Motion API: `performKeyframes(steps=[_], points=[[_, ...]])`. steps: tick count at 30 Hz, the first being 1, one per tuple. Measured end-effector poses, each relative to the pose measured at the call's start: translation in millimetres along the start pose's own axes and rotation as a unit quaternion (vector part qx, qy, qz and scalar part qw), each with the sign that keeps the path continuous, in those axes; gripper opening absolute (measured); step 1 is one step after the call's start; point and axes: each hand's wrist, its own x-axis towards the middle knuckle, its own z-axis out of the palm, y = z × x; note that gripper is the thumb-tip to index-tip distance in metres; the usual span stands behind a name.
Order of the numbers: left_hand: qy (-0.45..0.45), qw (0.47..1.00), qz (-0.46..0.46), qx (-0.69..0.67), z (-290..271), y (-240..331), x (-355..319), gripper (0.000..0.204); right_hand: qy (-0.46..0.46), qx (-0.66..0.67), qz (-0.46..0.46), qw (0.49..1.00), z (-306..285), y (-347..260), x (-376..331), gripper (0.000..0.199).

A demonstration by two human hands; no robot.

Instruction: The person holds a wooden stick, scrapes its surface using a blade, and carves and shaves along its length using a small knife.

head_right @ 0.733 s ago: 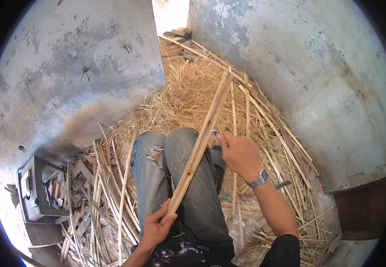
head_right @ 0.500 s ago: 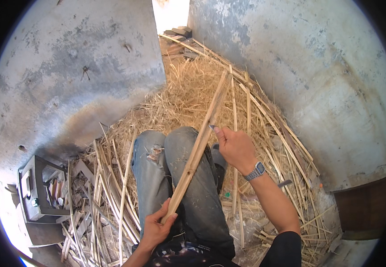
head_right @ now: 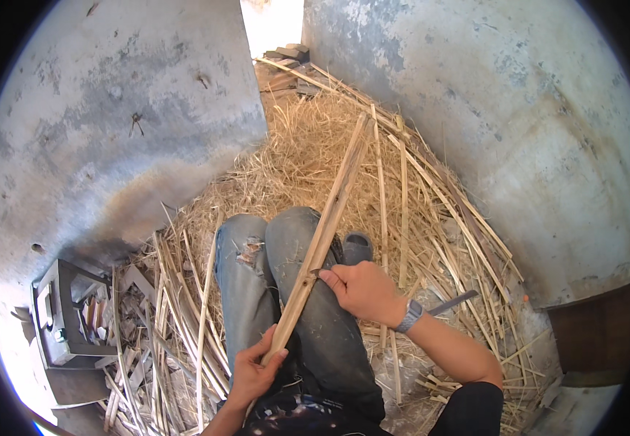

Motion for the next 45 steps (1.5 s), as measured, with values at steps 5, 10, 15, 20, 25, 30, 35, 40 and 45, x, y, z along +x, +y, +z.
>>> performKeyframes(steps=[5, 10, 15, 20, 25, 30, 35, 40, 45], points=[[0.007, 0.999, 0.040, 0.013, 0, 1, 0, 0.055, 0.041, 0.018, 0.006, 0.999, -40, 14, 26, 0.025], [0.001, 0.999, 0.031, 0.025, 1, 1, 0, 0.055, 0.171, 0.097, -0.038, 0.980, -34, 32, 36, 0.028], [-0.005, 1.000, 0.010, 0.025, -2, 4, 0, 0.055, 0.225, 0.090, -0.057, 0.969, -30, 34, 44, 0.028], [-0.004, 1.000, -0.030, -0.008, -1, 5, -1, 0.054, 0.172, 0.007, -0.092, 0.981, -18, 26, 28, 0.032], [0.000, 1.000, 0.023, -0.021, 2, 4, 0, 0.055, 0.199, 0.043, -0.109, 0.973, -25, 38, 44, 0.034], [-0.019, 0.997, -0.069, -0.040, -1, 6, 2, 0.055, 0.214, 0.040, -0.147, 0.965, -7, 24, 23, 0.035], [-0.019, 0.998, -0.058, -0.034, 0, 4, 1, 0.054, 0.161, 0.035, -0.096, 0.982, -7, 20, 19, 0.037], [-0.023, 0.999, -0.022, -0.006, -2, 0, 4, 0.055, 0.261, 0.035, -0.098, 0.960, 3, 18, 29, 0.038], [-0.024, 0.994, -0.085, -0.059, -1, 6, 0, 0.057, 0.138, 0.013, -0.096, 0.986, 9, 8, -2, 0.039]])
